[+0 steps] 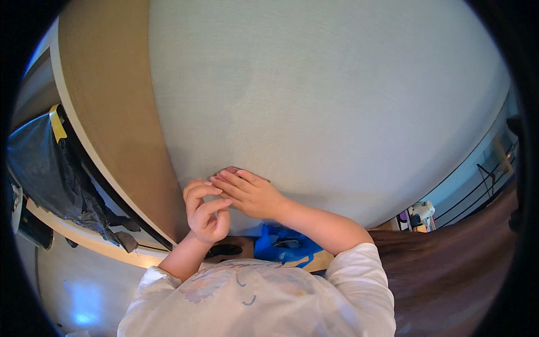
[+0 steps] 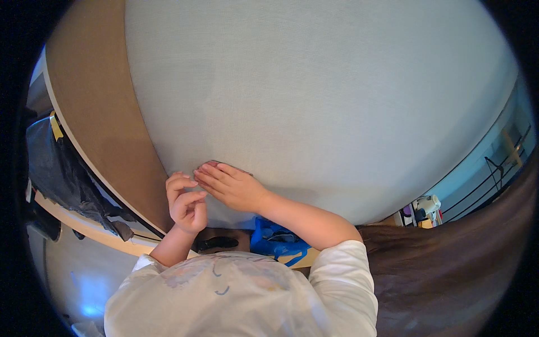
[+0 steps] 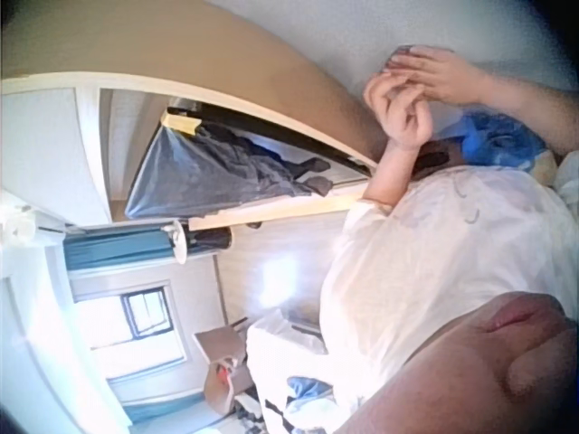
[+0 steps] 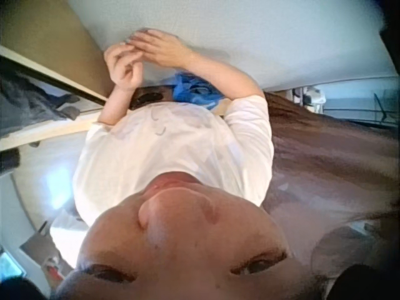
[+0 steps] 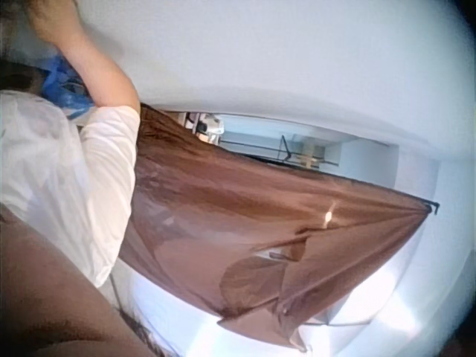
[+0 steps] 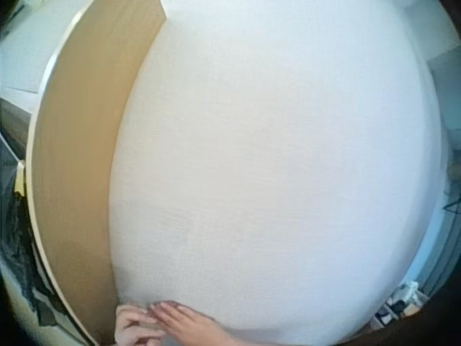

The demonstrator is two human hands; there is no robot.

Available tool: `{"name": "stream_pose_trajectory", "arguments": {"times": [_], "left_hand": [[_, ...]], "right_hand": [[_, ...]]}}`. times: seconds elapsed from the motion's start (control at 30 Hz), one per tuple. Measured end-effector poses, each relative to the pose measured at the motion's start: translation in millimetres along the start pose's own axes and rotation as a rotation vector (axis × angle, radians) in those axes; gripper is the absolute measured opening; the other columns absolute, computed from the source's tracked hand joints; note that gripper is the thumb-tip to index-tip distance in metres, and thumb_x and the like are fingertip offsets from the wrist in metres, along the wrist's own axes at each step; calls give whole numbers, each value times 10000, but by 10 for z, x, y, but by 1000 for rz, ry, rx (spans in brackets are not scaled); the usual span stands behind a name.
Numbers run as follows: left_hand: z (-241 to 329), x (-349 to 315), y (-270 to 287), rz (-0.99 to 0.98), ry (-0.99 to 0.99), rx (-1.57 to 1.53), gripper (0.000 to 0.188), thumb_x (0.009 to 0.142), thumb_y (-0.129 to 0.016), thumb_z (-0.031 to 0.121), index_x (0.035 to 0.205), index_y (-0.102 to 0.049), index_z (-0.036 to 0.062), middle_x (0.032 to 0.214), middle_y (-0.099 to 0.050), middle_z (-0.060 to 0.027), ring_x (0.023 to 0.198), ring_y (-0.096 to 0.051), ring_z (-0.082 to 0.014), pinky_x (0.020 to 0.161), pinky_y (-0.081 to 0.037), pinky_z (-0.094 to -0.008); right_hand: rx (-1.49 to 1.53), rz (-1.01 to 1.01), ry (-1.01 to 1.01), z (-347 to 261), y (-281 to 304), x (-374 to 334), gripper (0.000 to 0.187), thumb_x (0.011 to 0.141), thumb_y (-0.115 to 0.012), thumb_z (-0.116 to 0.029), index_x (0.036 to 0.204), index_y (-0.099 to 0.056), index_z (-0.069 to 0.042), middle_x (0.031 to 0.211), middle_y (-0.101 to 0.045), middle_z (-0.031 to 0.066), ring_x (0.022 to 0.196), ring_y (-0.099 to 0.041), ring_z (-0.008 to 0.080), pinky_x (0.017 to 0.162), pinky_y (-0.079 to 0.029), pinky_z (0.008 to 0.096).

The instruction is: The person wipes a white wall and a wooden cabinet using a pink cloth. They briefly move a remote control and a blue bag to access the wall, then continue wiping the wall and cabinet surfaces.

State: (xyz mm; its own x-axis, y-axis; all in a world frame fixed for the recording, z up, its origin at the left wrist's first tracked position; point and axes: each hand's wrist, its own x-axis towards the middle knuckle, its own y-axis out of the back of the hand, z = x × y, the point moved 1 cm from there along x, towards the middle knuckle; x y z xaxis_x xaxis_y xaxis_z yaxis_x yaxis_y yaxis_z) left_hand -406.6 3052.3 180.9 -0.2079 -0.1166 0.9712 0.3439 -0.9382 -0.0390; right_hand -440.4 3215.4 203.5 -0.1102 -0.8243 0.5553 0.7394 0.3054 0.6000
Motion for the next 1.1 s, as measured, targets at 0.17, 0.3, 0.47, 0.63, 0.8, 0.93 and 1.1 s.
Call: {"name": "stream_pose_trajectory", "arguments": {"times": [0.17,0.3,0.47,0.63,0.8,0.93,1.1], "left_hand": [[-23,34,-119,-16,12,-14,263,655,-599,-39,856,-693,101,1054,-606,-111,1001,-538,-330,939,-437,-500],[-3,19,-288,-30,34,-56,262,667,-601,-39,868,-698,97,1054,-605,-113,1008,-538,-334,941,-439,-497],[5,-12,-455,-68,34,-71,257,694,-600,-48,901,-689,77,1084,-593,-128,1026,-531,-337,953,-439,-492],[33,13,-546,-151,24,-81,258,728,-584,-70,931,-674,62,1141,-567,-142,1073,-521,-335,980,-428,-480],[99,17,-736,-130,66,-57,253,703,-637,-43,912,-700,84,1089,-599,-131,1018,-537,-344,926,-450,-478],[155,-17,-872,-167,19,-64,261,697,-645,-35,919,-701,91,1086,-596,-129,1019,-541,-349,938,-449,-486],[189,-28,-975,-183,13,-57,260,688,-658,-20,917,-703,96,1084,-599,-125,1009,-544,-353,939,-453,-500]], "right_hand": [[-116,49,-335,678,491,40,481,929,-507,-176,1400,-602,-183,1562,-449,67,1457,-385,317,1219,-176,528],[-209,322,-463,1015,746,106,492,905,-550,-181,1392,-611,-209,1569,-445,62,1459,-381,329,1224,-153,529],[-59,78,-221,424,318,-343,446,883,-583,-178,1322,-663,-200,1524,-503,41,1463,-393,276,1231,-179,487],[-55,-37,-21,354,375,-743,424,914,-553,-208,1322,-664,-175,1507,-524,12,1456,-408,246,1221,-199,460],[-203,198,-382,1032,860,-711,421,901,-560,-202,1302,-689,-211,1518,-516,22,1467,-392,267,1226,-173,483],[-169,219,-366,895,691,-896,454,892,-575,-194,1336,-668,-206,1516,-518,25,1473,-381,261,1232,-170,482],[6,-153,30,184,227,-1638,505,919,-535,-202,1418,-583,-134,1488,-540,4,1455,-400,183,1224,-227,418]]}}
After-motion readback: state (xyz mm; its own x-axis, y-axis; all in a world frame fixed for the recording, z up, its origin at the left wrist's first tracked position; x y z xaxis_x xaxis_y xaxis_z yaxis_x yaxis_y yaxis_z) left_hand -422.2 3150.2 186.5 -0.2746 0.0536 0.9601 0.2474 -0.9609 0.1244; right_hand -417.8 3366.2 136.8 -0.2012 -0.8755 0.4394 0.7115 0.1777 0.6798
